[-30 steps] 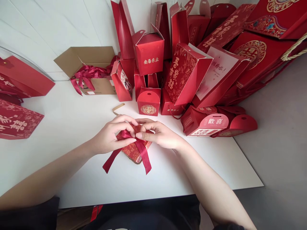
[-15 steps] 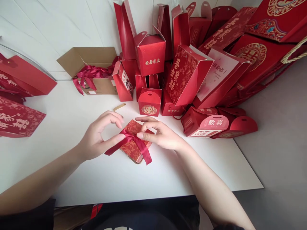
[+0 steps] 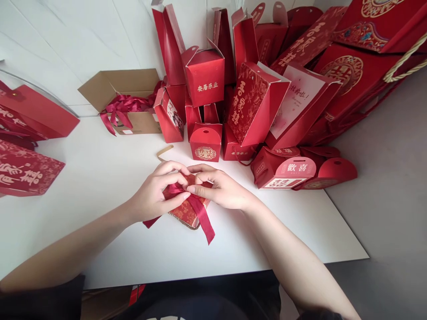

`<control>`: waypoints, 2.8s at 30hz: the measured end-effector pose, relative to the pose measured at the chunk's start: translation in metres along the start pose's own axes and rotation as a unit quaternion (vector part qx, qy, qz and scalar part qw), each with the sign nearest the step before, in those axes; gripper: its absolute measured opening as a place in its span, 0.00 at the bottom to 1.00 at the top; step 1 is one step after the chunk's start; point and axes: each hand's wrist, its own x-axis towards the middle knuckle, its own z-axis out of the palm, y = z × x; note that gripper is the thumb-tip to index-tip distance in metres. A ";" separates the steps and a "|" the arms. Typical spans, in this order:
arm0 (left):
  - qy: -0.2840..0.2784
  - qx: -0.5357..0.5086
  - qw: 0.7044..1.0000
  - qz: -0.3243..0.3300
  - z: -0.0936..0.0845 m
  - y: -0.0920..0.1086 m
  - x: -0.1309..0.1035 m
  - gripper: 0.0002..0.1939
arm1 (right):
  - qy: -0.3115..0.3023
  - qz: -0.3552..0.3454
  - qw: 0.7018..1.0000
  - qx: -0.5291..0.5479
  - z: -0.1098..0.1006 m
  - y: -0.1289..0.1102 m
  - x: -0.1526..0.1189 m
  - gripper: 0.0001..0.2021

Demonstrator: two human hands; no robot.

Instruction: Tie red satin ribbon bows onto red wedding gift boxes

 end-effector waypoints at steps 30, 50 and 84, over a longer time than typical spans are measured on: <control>-0.081 -0.036 0.996 0.024 -0.023 -0.009 -0.001 0.14 | 0.034 0.030 0.968 0.249 0.006 0.029 0.003 0.14; 0.016 0.028 0.992 0.124 -0.030 -0.011 -0.005 0.03 | 0.027 0.038 0.974 0.221 0.005 0.020 0.001 0.13; -0.085 0.175 0.959 0.205 -0.043 -0.012 0.000 0.05 | 0.036 0.047 0.985 0.161 0.005 0.020 0.002 0.15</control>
